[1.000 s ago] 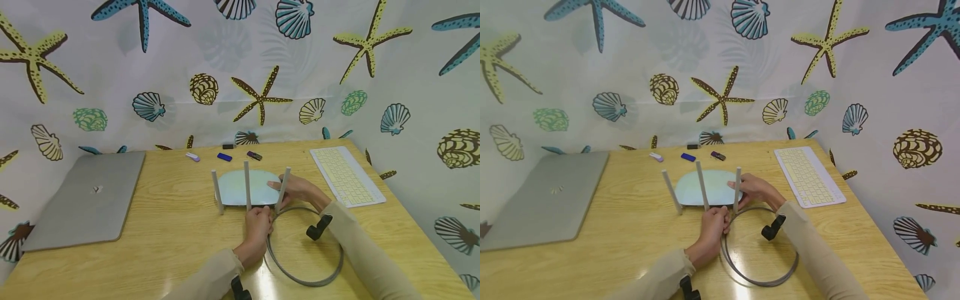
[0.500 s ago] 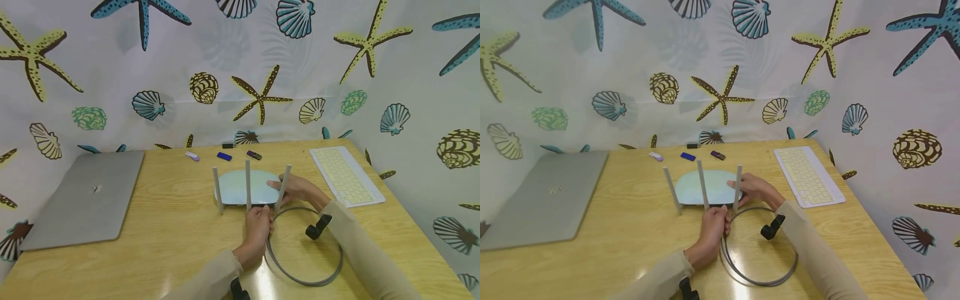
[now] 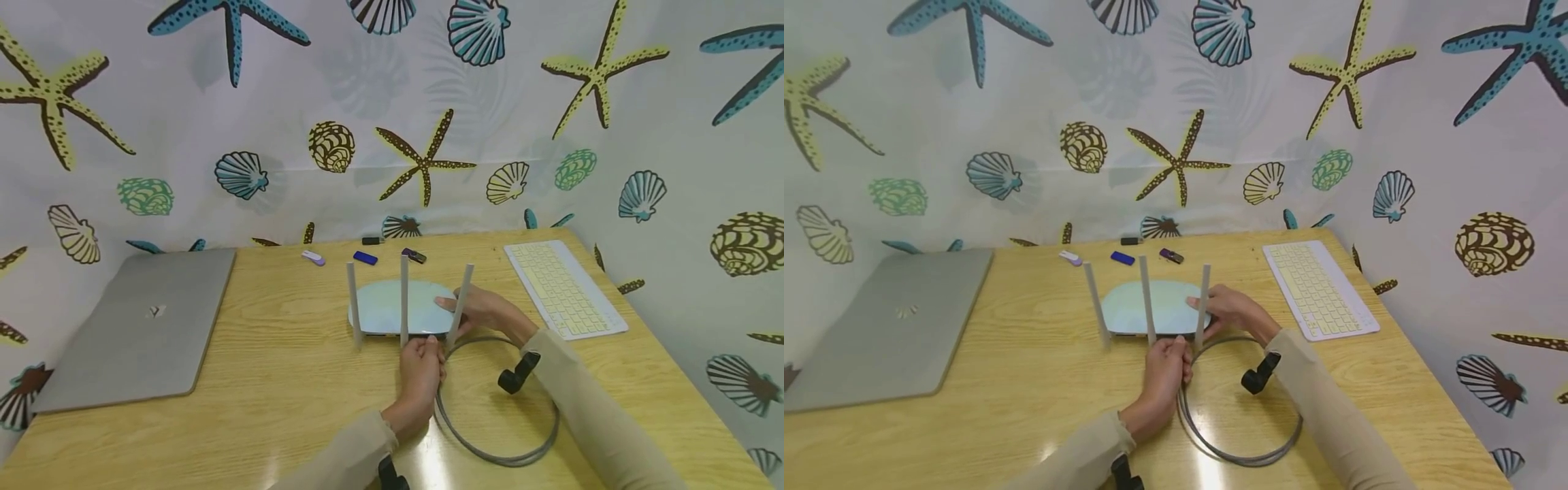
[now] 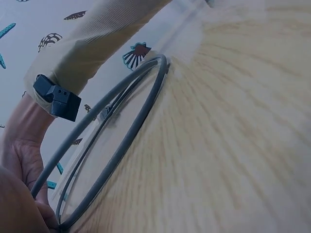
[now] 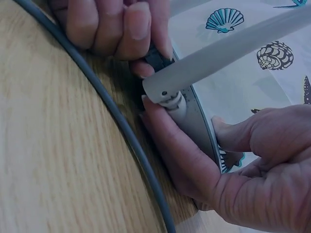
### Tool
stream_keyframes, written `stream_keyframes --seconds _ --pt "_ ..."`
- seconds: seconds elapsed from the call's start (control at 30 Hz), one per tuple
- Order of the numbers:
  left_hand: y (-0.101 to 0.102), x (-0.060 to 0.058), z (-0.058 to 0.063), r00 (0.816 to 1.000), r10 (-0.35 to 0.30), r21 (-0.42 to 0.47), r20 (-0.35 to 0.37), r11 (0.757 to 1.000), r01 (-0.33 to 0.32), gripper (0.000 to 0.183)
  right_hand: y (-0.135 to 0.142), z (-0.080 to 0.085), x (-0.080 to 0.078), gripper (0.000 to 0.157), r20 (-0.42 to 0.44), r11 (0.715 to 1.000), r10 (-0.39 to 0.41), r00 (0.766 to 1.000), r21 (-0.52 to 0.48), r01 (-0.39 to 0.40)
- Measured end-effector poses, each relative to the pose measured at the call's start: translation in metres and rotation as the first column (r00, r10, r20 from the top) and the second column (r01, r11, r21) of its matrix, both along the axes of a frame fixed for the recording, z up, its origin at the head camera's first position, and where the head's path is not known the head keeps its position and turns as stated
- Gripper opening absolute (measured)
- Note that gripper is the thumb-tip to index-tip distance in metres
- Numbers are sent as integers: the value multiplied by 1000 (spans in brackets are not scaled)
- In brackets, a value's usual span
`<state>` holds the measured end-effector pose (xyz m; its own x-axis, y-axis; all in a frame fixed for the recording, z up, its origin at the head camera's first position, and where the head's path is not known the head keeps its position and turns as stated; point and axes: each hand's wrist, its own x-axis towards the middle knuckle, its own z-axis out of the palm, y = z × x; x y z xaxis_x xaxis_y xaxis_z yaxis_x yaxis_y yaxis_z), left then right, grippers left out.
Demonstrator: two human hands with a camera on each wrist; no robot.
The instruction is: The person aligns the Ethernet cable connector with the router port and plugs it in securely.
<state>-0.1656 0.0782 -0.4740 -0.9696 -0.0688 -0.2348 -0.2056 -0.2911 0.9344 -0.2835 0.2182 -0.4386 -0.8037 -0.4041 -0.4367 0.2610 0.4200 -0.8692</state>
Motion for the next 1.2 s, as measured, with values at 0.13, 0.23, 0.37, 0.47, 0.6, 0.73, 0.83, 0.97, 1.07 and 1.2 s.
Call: stream_keyframes --seconds 0.13,0.23,0.37,0.47,0.6,0.73,0.83,0.97,1.07,1.2 --pt "1 -3 2 1000 -7 38 22 999 7 18 1 0 1 36 -1 999 17 1000 -40 -17" --pt "-1 -3 3 998 -40 20 42 999 39 19 1 -1 3 38 -6 999 4 1000 -43 -4" --pt "-16 0 5 985 -159 -9 65 987 160 27 -1 -4 6 37 -13 999 -19 1000 -25 19" --pt "-30 4 5 963 -266 -29 51 963 268 29 -1 -5 8 41 -24 1000 -17 1000 -13 17" --pt "-43 7 4 938 -346 -25 30 938 347 29 1 -4 9 50 -41 1000 -18 999 14 19" --pt "-45 7 2 938 -343 23 58 939 342 27 3 -3 9 50 -26 1000 -9 1000 24 9" --pt "-42 6 2 949 -305 39 80 952 303 26 4 -3 9 49 -18 1000 -1 1000 27 1" --pt "-36 7 3 961 -260 53 93 965 256 23 5 -4 9 51 -21 999 24 999 32 -23" --pt "-31 10 4 967 -237 59 98 971 232 22 5 -3 8 41 -15 999 48 999 24 -48" --pt "-28 10 4 975 -205 67 91 978 199 23 4 -2 4 30 -11 998 55 998 17 -55"
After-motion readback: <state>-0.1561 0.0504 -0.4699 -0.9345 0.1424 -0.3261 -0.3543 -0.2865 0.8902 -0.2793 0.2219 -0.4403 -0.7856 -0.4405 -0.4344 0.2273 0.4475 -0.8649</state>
